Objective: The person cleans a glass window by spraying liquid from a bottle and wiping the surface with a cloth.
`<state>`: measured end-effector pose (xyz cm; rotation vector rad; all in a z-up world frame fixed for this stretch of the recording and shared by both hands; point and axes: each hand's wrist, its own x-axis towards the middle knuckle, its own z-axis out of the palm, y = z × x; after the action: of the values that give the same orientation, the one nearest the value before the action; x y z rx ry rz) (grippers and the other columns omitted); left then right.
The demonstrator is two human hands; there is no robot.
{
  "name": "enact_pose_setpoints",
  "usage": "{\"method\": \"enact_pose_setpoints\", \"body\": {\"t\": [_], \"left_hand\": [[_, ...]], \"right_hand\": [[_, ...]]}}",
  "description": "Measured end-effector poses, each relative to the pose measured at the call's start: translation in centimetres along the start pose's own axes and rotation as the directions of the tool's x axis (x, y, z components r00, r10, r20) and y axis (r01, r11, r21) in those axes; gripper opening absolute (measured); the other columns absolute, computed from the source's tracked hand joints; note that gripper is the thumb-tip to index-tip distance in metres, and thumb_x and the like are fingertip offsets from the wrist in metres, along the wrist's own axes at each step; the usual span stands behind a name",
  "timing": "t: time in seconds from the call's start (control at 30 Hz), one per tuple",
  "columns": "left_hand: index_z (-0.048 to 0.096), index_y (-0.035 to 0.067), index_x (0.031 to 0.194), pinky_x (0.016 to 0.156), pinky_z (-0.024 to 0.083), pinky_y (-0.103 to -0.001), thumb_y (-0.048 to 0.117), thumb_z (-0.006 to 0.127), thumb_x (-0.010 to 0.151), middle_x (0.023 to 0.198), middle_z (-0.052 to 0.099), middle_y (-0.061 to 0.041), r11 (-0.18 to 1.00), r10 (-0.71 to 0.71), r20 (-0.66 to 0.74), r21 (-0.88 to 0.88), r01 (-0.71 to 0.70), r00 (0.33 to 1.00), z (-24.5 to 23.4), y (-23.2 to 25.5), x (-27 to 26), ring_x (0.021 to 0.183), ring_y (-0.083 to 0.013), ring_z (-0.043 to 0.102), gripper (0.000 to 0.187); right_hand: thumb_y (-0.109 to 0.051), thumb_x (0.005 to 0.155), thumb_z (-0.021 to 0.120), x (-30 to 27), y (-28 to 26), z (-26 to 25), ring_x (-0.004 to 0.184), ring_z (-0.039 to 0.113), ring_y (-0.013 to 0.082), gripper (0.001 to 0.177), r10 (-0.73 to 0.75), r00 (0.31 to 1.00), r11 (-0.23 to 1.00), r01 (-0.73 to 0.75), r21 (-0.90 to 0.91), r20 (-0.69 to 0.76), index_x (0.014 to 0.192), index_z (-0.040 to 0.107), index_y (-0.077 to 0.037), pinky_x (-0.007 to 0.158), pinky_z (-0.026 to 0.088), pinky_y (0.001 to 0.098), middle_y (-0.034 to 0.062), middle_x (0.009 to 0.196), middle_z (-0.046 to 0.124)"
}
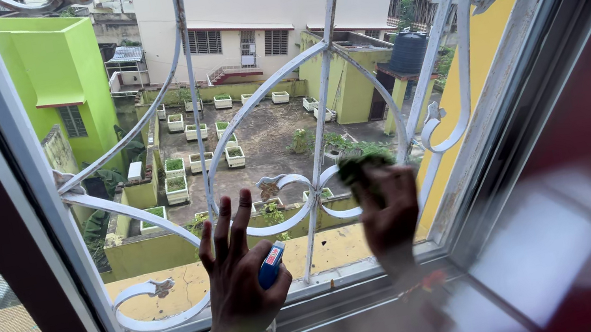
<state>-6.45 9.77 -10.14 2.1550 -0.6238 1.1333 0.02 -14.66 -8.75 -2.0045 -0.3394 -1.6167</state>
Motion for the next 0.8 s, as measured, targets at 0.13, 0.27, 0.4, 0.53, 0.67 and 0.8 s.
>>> {"method": "enact_pose_setpoints", "body": {"t": [0.13,0.27,0.4,0.53,0.67,0.8], "left_hand": [[0.073,0.007,0.078,0.122,0.003,-0.057,0.017,0.072,0.060,0.166,0.023,-0.013,1.000,-0.013,-0.020,0.005,0.013,1.000,0.6,0.0,0.1,0.156,-0.0335,0.011,0.020],[0.072,0.007,0.076,0.122,0.003,-0.057,0.016,0.072,0.060,0.166,0.023,-0.013,1.000,-0.012,0.002,0.008,0.012,1.000,0.5,-0.3,0.0,0.156,-0.0335,0.011,0.019],[0.071,0.006,0.076,0.122,0.003,-0.057,0.016,0.072,0.060,0.167,0.022,-0.014,1.000,-0.002,0.019,0.005,0.002,1.000,0.1,-0.4,-0.2,0.156,-0.0340,0.011,0.019],[0.071,0.006,0.077,0.121,0.003,-0.058,0.017,0.073,0.060,0.166,0.023,-0.014,1.000,-0.010,0.026,0.000,0.010,1.000,0.0,-0.4,-0.1,0.155,-0.0342,0.011,0.020],[0.072,0.007,0.079,0.122,0.003,-0.057,0.017,0.073,0.061,0.166,0.023,-0.014,1.000,-0.015,0.003,-0.003,0.015,1.000,0.5,-0.3,-0.4,0.156,-0.0339,0.012,0.021],[0.072,0.006,0.080,0.122,0.004,-0.057,0.018,0.074,0.061,0.166,0.023,-0.013,1.000,-0.007,0.007,0.015,0.007,1.000,0.4,-0.5,-0.2,0.155,-0.0339,0.013,0.023]], "right_hand": [[0.001,0.073,0.078,-5.5,1.3,-0.9,0.094,0.064,0.0295,0.026,-0.210,0.926,0.977,0.190,0.095,0.313,0.097,0.075,-0.010,0.077,0.056,0.0379,0.0092,0.096,0.061],[0.000,0.079,0.070,-7.7,8.7,-1.7,0.095,0.074,0.0229,0.030,0.390,0.857,0.728,-0.511,0.458,0.336,0.100,0.049,-0.006,0.082,0.062,0.0338,0.0056,0.103,0.070],[-0.003,0.092,0.068,-2.5,11.5,-3.7,0.103,0.071,0.0300,0.022,0.660,0.744,0.740,-0.668,-0.078,-0.110,0.114,0.068,0.001,0.093,0.056,0.0394,0.0185,0.112,0.070],[-0.004,0.088,0.074,1.7,5.9,-1.2,0.103,0.066,0.0254,0.021,0.447,0.862,0.894,-0.428,0.130,-0.239,0.109,0.069,0.001,0.093,0.056,0.0355,0.0149,0.117,0.061],[-0.003,0.079,0.081,-2.6,0.7,-0.6,0.097,0.065,0.0296,0.023,-0.004,0.992,0.998,-0.004,0.064,0.126,0.100,0.072,-0.004,0.085,0.055,0.0385,0.0118,0.103,0.062],[-0.005,0.072,0.084,-6.2,3.9,-1.5,0.087,0.069,0.0258,0.022,0.189,0.901,0.972,-0.228,0.056,0.391,0.092,0.074,-0.007,0.074,0.061,0.0342,0.0086,0.096,0.062]]}}
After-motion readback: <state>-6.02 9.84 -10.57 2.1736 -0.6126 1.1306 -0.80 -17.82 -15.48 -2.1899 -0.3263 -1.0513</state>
